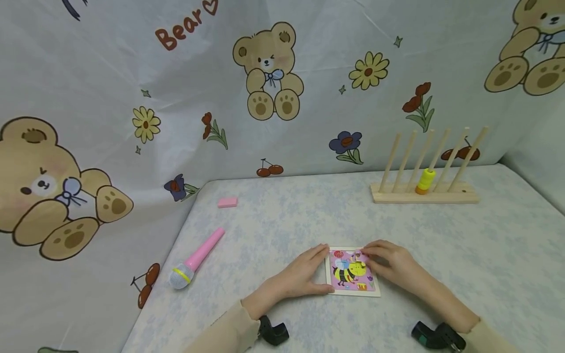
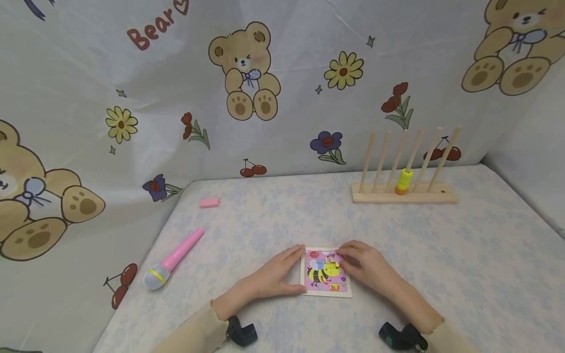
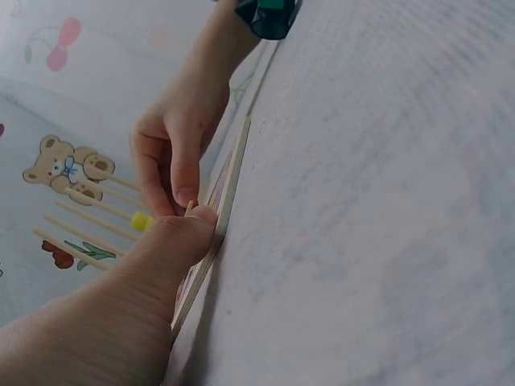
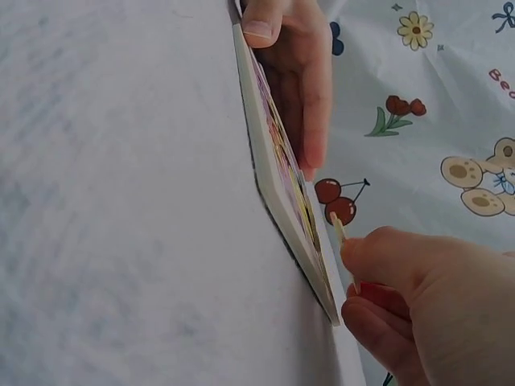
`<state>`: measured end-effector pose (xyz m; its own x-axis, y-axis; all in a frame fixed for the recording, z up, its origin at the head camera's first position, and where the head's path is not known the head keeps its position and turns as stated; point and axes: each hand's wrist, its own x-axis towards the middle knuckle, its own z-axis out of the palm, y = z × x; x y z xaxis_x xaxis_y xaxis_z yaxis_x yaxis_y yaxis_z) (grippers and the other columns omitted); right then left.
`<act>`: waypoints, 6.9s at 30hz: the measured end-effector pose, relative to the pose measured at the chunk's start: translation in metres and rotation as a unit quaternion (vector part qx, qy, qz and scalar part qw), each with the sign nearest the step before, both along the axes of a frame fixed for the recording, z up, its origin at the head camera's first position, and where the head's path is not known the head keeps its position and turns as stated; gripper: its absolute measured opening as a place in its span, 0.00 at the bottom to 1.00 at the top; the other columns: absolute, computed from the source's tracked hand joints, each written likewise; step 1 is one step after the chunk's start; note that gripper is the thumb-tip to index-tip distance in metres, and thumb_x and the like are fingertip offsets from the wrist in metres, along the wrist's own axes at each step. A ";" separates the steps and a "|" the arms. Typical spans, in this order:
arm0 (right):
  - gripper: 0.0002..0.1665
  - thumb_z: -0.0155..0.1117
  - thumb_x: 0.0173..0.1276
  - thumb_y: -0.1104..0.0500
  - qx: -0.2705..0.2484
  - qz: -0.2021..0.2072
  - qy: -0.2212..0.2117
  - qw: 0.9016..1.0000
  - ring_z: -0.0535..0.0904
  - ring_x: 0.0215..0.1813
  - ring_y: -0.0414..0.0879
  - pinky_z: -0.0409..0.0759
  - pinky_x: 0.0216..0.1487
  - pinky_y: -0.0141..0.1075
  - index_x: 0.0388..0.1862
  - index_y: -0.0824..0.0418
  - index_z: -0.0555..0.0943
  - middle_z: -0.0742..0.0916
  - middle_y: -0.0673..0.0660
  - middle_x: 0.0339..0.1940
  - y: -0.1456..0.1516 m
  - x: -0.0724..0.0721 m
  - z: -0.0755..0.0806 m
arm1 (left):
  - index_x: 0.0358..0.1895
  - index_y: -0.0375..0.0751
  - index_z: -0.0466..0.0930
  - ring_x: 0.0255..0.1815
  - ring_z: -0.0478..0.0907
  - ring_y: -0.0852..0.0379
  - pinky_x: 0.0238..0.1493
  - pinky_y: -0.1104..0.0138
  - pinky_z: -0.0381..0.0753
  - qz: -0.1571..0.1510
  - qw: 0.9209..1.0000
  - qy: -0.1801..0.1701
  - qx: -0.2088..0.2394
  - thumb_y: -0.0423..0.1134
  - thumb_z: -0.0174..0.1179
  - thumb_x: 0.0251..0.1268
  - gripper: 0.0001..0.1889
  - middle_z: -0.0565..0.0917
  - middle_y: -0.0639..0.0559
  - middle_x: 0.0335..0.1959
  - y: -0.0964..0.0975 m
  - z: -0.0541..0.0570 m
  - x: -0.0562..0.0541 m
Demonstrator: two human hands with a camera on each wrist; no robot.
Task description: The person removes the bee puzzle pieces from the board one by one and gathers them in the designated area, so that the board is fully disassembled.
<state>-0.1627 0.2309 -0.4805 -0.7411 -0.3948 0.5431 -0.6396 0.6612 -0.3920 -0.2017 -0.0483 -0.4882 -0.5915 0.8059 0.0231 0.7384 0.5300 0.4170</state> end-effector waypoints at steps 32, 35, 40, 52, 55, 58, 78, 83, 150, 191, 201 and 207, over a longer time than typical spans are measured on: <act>0.21 0.70 0.60 0.57 -0.040 -0.168 -0.190 0.967 0.74 0.40 0.18 0.74 0.31 0.19 0.51 0.65 0.82 0.80 0.32 0.44 0.170 0.020 0.034 | 0.75 0.38 0.44 0.74 0.45 0.54 0.69 0.61 0.53 -0.001 1.000 -0.006 0.002 0.66 0.55 0.59 0.50 0.48 0.47 0.75 0.000 -0.006 -0.001; 0.22 0.70 0.60 0.55 -0.019 -0.184 -0.203 0.962 0.73 0.39 0.18 0.74 0.31 0.20 0.51 0.65 0.83 0.84 0.43 0.45 0.175 0.019 0.028 | 0.75 0.38 0.45 0.74 0.46 0.54 0.69 0.61 0.53 0.001 1.000 -0.001 0.004 0.65 0.56 0.59 0.50 0.49 0.46 0.75 0.000 -0.004 0.000; 0.21 0.72 0.57 0.53 0.036 -0.195 -0.178 0.964 0.71 0.40 0.19 0.69 0.33 0.16 0.48 0.62 0.85 0.86 0.62 0.45 0.180 0.016 0.018 | 0.75 0.38 0.45 0.74 0.45 0.54 0.69 0.61 0.54 0.004 1.000 -0.002 0.005 0.65 0.56 0.59 0.50 0.49 0.47 0.75 0.001 -0.001 0.000; 0.24 0.68 0.63 0.53 -0.028 -0.180 -0.202 0.962 0.76 0.40 0.23 0.74 0.34 0.19 0.54 0.66 0.80 0.87 0.48 0.44 0.173 0.014 0.031 | 0.75 0.38 0.46 0.74 0.47 0.53 0.68 0.59 0.55 0.004 1.000 -0.002 0.007 0.66 0.55 0.59 0.50 0.49 0.47 0.75 -0.004 0.003 0.000; 0.26 0.58 0.71 0.51 -0.157 -0.157 -0.297 0.929 0.76 0.45 0.22 0.73 0.38 0.20 0.63 0.63 0.73 0.83 0.40 0.51 0.153 0.020 0.054 | 0.75 0.38 0.46 0.74 0.46 0.53 0.69 0.60 0.54 0.004 1.000 -0.007 0.012 0.66 0.55 0.59 0.50 0.49 0.47 0.75 -0.002 0.003 0.001; 0.27 0.56 0.72 0.51 -0.205 -0.114 -0.324 0.917 0.78 0.49 0.30 0.76 0.43 0.24 0.65 0.62 0.71 0.83 0.45 0.54 0.114 0.026 0.067 | 0.75 0.38 0.45 0.74 0.46 0.54 0.69 0.60 0.54 0.004 1.000 -0.016 0.012 0.66 0.55 0.59 0.50 0.49 0.47 0.75 -0.001 0.001 0.001; 0.21 0.77 0.48 0.64 -0.019 -0.056 -0.050 0.997 0.80 0.44 0.43 0.80 0.42 0.37 0.44 0.61 0.85 0.86 0.48 0.41 -0.008 0.027 -0.002 | 0.75 0.38 0.45 0.73 0.47 0.54 0.68 0.63 0.54 -0.010 1.000 -0.001 0.009 0.65 0.55 0.59 0.50 0.49 0.47 0.75 -0.002 0.000 0.001; 0.22 0.78 0.43 0.65 -0.024 -0.017 -0.005 1.000 0.79 0.41 0.40 0.72 0.45 0.19 0.41 0.61 0.86 0.86 0.47 0.38 -0.009 0.029 -0.007 | 0.75 0.39 0.45 0.73 0.48 0.53 0.68 0.62 0.55 -0.007 1.000 -0.003 0.010 0.66 0.54 0.59 0.50 0.49 0.47 0.75 -0.004 -0.003 0.005; 0.27 0.77 0.41 0.72 -0.027 0.041 0.024 0.999 0.68 0.44 0.40 0.67 0.42 0.22 0.45 0.62 0.86 0.78 0.46 0.42 -0.007 0.025 -0.002 | 0.75 0.38 0.44 0.74 0.46 0.53 0.69 0.61 0.52 -0.001 1.000 0.005 0.004 0.66 0.53 0.61 0.49 0.48 0.45 0.75 -0.003 0.000 0.005; 0.17 0.67 0.63 0.59 -0.023 -0.114 -0.163 0.980 0.70 0.42 0.27 0.76 0.33 0.32 0.51 0.59 0.83 0.77 0.51 0.45 0.090 0.033 0.048 | 0.75 0.37 0.44 0.74 0.44 0.55 0.69 0.63 0.51 0.003 1.000 0.017 -0.005 0.66 0.52 0.61 0.49 0.48 0.46 0.75 0.001 0.003 0.001; 0.18 0.72 0.56 0.62 0.017 -0.204 -0.199 0.958 0.69 0.34 0.22 0.74 0.27 0.26 0.46 0.66 0.84 0.78 0.56 0.41 0.147 0.063 0.018 | 0.75 0.38 0.44 0.74 0.44 0.55 0.69 0.62 0.53 -0.002 1.000 -0.007 -0.001 0.66 0.54 0.60 0.50 0.47 0.47 0.75 -0.001 0.001 0.002; 0.15 0.73 0.54 0.62 0.028 -0.212 -0.182 0.960 0.68 0.35 0.22 0.71 0.29 0.21 0.43 0.60 0.86 0.79 0.53 0.40 0.152 0.065 0.011 | 0.75 0.38 0.44 0.74 0.44 0.54 0.69 0.61 0.53 0.000 1.000 -0.009 0.004 0.65 0.54 0.61 0.50 0.48 0.46 0.75 -0.001 0.003 0.003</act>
